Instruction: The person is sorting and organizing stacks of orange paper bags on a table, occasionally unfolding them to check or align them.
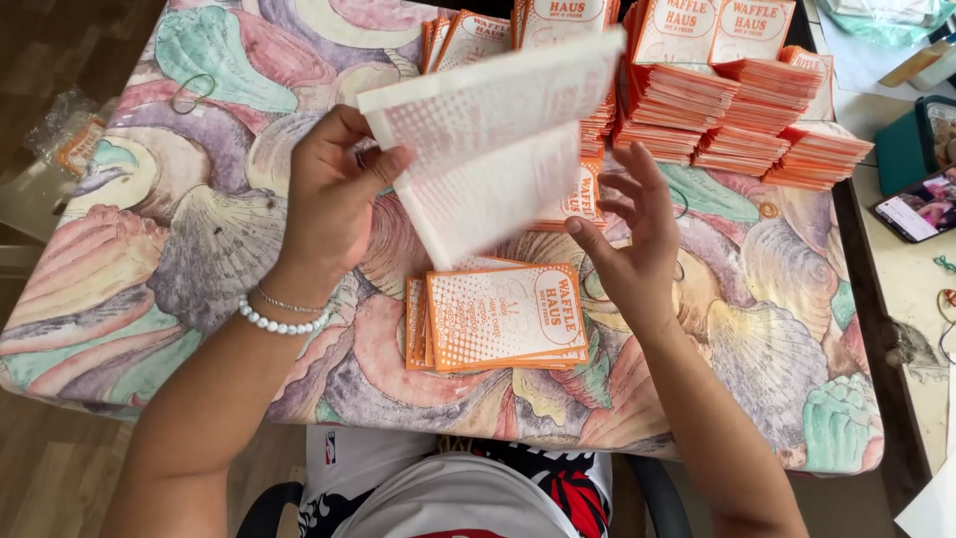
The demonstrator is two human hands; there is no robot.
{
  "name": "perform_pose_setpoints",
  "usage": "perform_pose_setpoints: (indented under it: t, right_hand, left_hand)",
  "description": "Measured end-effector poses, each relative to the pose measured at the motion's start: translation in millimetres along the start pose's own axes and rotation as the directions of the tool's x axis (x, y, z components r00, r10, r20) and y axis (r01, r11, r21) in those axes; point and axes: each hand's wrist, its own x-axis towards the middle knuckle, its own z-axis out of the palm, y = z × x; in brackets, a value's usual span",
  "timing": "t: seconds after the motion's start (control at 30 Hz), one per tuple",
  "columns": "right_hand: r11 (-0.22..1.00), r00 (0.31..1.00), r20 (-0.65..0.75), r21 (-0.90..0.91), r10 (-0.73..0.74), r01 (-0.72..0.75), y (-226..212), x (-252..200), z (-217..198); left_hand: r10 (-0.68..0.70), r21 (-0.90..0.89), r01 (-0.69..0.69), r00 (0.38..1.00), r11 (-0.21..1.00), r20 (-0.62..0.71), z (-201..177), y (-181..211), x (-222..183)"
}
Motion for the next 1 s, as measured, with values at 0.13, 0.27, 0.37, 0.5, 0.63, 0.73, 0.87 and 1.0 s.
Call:
perform_pose_setpoints:
  t: [0.13, 0.27, 0.37, 0.5, 0.63, 0.73, 0.87, 1.0]
  right_hand:
    - [1.0, 1.0, 0.023, -0.03, 0.007, -0.006, 17.3, 18.1, -7.5]
    - [0.935, 0.932, -0.075, 0.027, 0.355, -0.354, 33.2, 31.6, -5.8]
    - [0.887, 0.888, -0.074, 0.132, 0.453, -0.442, 4.5, 33.0, 5.2]
    - [0.873, 0.881, 0.005, 0.127, 0.474, -0.471, 5.2, 23.9, -4.6]
    - [0.882, 0.887, 0.055, 0.095, 0.458, -0.461, -1.9, 18.6, -8.0]
    - [0.887, 0.89, 0.047, 0.074, 0.454, -0.457, 4.4, 14.6, -12.1]
    - [0.894, 0.891, 0.103, 0.031, 0.441, -0.446, 16.4, 11.2, -16.3]
    - [0.882, 0.876, 0.121, 0.011, 0.467, -0.472, 26.3, 6.2, -25.2]
  left_hand:
    - [-0.09, -0.131, 0.099, 0.993, 0.986, 0.07, 18.6, 7.1, -7.2]
    - [-0.183, -0.1, 0.194, 0.977, 0.976, 0.107, 28.4, 4.9, -10.3]
    - [-0.285, -0.026, 0.293, 0.944, 0.956, 0.164, 20.5, -16.9, -13.1]
    - [-0.279, 0.057, 0.273, 0.942, 0.96, 0.186, 4.6, -39.5, -12.5]
    - [-0.252, 0.094, 0.238, 0.948, 0.967, 0.195, 5.6, -30.6, -13.3]
    - [-0.261, 0.087, 0.248, 0.943, 0.965, 0.208, 0.1, -43.5, -12.8]
    - [-0.278, 0.056, 0.272, 0.939, 0.961, 0.205, -9.6, -61.8, -10.4]
    - [-0.281, 0.045, 0.278, 0.94, 0.96, 0.193, -22.1, -75.9, -5.3]
